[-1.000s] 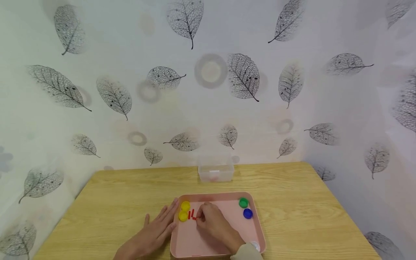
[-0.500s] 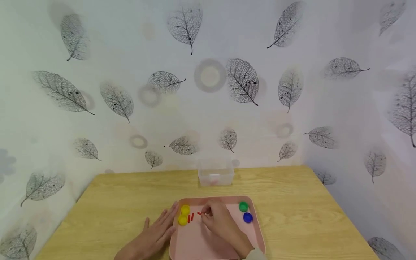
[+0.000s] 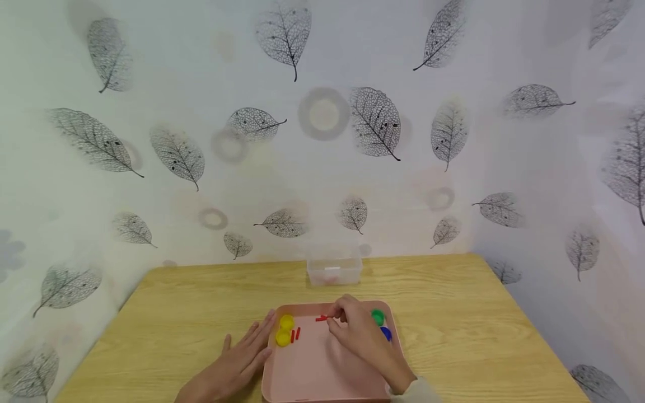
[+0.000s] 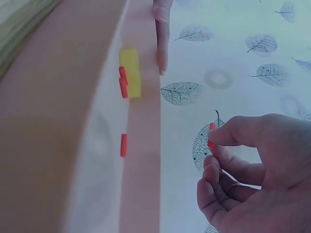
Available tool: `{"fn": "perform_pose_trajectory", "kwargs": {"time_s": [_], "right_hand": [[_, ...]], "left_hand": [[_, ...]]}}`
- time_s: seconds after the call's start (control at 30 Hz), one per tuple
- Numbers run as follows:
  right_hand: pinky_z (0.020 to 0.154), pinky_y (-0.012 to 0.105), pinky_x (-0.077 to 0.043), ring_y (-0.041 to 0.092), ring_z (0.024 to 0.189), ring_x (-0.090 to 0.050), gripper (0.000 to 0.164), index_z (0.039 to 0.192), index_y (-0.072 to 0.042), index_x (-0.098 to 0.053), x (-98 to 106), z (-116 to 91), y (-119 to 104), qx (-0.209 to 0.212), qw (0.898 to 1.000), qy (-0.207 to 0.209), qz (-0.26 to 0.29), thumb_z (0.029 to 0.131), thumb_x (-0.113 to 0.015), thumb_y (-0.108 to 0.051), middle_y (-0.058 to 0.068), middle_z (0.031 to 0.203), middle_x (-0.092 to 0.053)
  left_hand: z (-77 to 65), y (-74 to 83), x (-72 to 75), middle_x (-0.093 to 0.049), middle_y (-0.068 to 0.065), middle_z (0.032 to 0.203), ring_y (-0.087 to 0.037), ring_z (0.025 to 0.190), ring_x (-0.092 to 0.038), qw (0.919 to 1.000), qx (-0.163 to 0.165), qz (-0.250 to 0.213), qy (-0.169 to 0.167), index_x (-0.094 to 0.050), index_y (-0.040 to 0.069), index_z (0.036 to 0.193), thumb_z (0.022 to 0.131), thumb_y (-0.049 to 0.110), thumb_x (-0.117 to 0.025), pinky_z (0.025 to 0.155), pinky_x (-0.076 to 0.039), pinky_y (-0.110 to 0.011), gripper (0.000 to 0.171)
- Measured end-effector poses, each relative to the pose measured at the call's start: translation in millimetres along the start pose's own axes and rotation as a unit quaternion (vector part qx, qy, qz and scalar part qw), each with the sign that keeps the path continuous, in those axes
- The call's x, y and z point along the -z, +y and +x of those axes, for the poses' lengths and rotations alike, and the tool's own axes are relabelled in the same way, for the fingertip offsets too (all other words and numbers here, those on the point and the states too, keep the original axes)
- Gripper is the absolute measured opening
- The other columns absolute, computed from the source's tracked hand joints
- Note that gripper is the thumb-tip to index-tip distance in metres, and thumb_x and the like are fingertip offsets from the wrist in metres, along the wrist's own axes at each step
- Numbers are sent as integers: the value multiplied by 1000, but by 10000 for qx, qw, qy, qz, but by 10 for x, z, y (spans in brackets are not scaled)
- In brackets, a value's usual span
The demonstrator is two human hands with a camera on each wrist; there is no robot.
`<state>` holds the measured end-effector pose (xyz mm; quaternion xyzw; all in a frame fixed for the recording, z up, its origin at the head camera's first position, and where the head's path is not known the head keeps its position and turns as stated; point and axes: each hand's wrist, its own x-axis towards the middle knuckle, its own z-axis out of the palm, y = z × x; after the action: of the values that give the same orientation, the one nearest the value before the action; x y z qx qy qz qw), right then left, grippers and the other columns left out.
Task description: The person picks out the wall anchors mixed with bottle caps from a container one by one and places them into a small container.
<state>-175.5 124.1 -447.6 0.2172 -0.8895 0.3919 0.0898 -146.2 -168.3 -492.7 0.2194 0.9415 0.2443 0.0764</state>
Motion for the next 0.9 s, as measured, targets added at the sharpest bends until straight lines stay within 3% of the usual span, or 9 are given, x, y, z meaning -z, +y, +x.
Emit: {"fn": "perform_pose_trajectory", "kwargs": {"time_s": [0.1, 0.33, 0.63, 0.9], "right_hand": [[65, 21, -49, 4, 73, -56, 13, 87, -22, -63, 62, 11, 24, 107, 9991, 209, -353, 83, -71, -12, -14, 83, -59], [63, 25, -49, 8, 71, -53, 16, 85, -18, -63, 272, 139, 40, 307, 9990, 336, -16, 82, -69, -4, -10, 82, -58], [64, 31, -50, 9, 72, -53, 12, 86, -15, -63, 450, 319, 100, 496, 9976, 359, -313, 83, -70, -5, -8, 82, -58], [61, 27, -47, 17, 69, -52, 9, 87, -12, -63, 585, 505, 118, 558, 9962, 532, -402, 84, -70, -6, -4, 81, -56]], "left_hand": [[4, 4, 2, -4, 12, 158, -32, 142, -16, 10000, 14, -40, -35, -4, 34, 153, 101, 52, -22, 90, 0, -81, 57], [6, 8, 7, -3, 10, 158, -32, 142, -14, 9999, -9, -112, -94, -2, 33, 153, 102, 50, -21, 91, 1, -80, 57], [16, -10, -27, -4, 11, 158, -33, 142, -15, 10000, 1, -48, -15, -4, 33, 153, 102, 50, -22, 90, 1, -81, 57], [38, -25, -34, -3, 14, 157, -33, 142, -16, 9999, 76, -107, -101, -3, 36, 152, 101, 52, -22, 88, 2, -82, 57]]}}
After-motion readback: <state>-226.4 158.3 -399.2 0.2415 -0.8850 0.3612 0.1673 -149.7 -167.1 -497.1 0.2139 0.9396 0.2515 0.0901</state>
